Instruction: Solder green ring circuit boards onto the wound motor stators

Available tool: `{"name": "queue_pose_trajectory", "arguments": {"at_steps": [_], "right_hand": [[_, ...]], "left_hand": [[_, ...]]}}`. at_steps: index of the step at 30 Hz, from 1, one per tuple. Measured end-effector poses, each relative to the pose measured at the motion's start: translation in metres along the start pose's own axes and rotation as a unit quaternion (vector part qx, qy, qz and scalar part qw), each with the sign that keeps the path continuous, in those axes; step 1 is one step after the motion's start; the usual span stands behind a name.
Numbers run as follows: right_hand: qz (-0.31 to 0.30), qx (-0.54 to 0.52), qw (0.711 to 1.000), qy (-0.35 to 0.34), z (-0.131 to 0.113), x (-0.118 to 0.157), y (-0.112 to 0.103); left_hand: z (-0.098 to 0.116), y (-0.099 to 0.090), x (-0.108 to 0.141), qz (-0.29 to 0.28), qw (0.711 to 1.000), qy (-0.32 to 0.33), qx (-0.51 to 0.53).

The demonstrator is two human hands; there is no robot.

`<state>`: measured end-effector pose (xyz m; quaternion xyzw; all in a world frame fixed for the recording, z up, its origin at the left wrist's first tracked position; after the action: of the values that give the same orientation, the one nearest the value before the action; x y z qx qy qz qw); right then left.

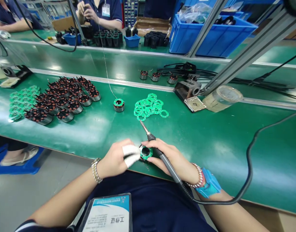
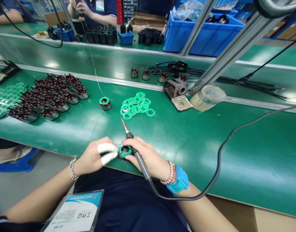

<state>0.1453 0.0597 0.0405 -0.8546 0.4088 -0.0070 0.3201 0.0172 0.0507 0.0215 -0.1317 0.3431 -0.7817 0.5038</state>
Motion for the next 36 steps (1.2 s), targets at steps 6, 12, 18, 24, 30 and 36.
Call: {"name": "queue_pose_trajectory", "arguments": {"at_steps": [6, 12, 18, 24, 30, 36], "right_hand": [[0.017, 0.001, 1.000, 0.003, 0.000, 0.000, -0.001], [0.073, 0.019, 0.997, -0.003, -0.002, 0.007, 0.000], [0.122, 0.061, 0.990, -0.032, -0.015, 0.007, -0.001], [0.108, 0.062, 0.987, -0.099, -0.026, -0.004, 0.004], [0.129, 0.053, 0.989, -0.050, -0.024, 0.000, 0.001], [0.210, 0.012, 0.978, 0.000, -0.021, 0.016, -0.018]], "left_hand": [[0.014, 0.025, 0.018, -0.046, 0.984, 0.062, -0.161], [-0.012, 0.014, 0.007, 0.001, 0.970, -0.147, 0.196], [-0.021, 0.020, 0.004, 0.005, 0.901, -0.265, 0.342], [-0.021, 0.020, 0.003, 0.012, 0.904, -0.256, 0.342], [-0.022, 0.026, 0.005, -0.005, 0.892, -0.267, 0.366], [-0.023, 0.028, 0.004, -0.024, 0.888, -0.267, 0.373]]}}
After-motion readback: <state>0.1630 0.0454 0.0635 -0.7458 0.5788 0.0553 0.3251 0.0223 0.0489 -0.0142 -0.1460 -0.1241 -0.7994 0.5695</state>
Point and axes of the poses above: each hand's wrist, its own x-axis away from the middle knuckle, its own y-axis out of the palm, z = x × y, the point moved 7 cm from there along -x, towards the middle knuckle, and after that the axes turned 7 degrees about -x, right-handed, at the moved point
